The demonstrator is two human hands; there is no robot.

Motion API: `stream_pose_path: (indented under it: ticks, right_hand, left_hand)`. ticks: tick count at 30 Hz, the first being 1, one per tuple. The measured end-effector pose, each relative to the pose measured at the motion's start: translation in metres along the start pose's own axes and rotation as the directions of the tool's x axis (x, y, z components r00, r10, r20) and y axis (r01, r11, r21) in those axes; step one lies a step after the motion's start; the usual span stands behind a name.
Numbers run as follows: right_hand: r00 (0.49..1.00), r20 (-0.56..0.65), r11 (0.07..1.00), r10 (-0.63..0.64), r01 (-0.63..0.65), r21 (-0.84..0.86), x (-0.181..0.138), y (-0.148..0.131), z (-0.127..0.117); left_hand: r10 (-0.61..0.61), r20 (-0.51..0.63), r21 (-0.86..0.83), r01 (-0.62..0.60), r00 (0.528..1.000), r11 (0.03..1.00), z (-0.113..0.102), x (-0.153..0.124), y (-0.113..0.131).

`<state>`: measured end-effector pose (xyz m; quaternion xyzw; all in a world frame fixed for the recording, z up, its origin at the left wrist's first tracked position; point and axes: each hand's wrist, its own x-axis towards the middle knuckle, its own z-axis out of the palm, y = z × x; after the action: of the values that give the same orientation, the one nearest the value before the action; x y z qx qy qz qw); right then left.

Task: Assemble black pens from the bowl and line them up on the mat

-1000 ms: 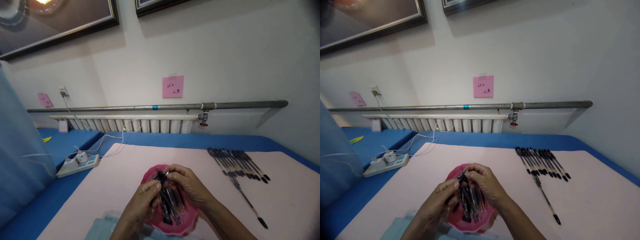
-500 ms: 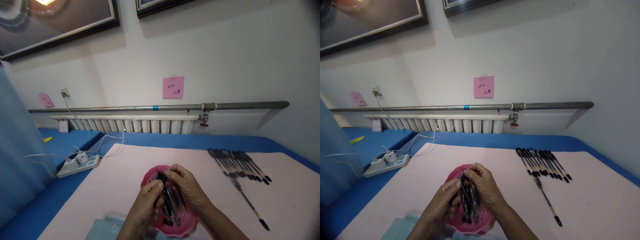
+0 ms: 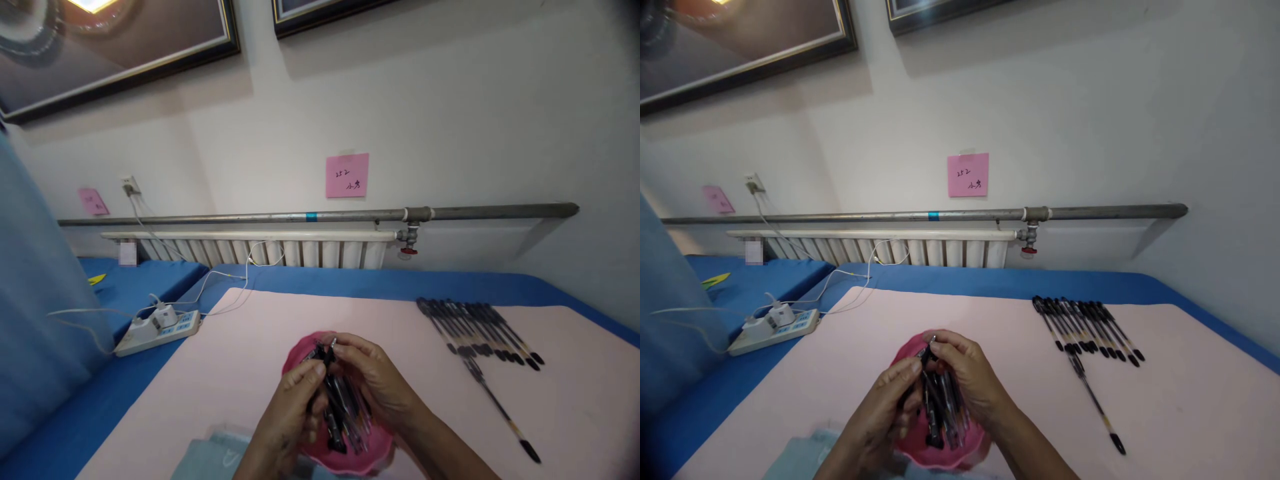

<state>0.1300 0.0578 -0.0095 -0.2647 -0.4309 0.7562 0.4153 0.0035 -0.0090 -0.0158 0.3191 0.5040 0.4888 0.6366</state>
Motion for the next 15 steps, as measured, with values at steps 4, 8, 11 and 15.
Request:
stream_pose_path:
  ticks: [4, 8, 11, 15]
  right_hand:
    - [0.999, -0.039, 1.0, -0.019, 0.018, -0.02, -0.0001, 0.0001, 0.0006]
    - [1.0, -0.018, 1.0, -0.004, 0.004, -0.008, 0.0003, 0.001, -0.0006]
    - [0.999, -0.051, 1.0, -0.003, 0.002, -0.018, 0.0005, 0.0009, -0.0009]
    - [1.0, -0.03, 1.0, -0.007, 0.006, -0.003, 0.0003, 0.0004, -0.0003]
  left_hand:
    - [0.012, -0.004, 0.006, -0.012, 1.0, 1.0, 0.0004, 0.0011, 0.0003]
    - [0.0, -0.002, -0.003, 0.0, 1.0, 1.0, -0.0006, 0.0017, 0.0002]
    - [0.01, -0.005, 0.007, -0.01, 1.0, 1.0, -0.0005, 0.0011, 0.0009]
    - [0.016, -0.015, 0.026, -0.015, 1.0, 1.0, 0.0007, 0.0001, 0.002]
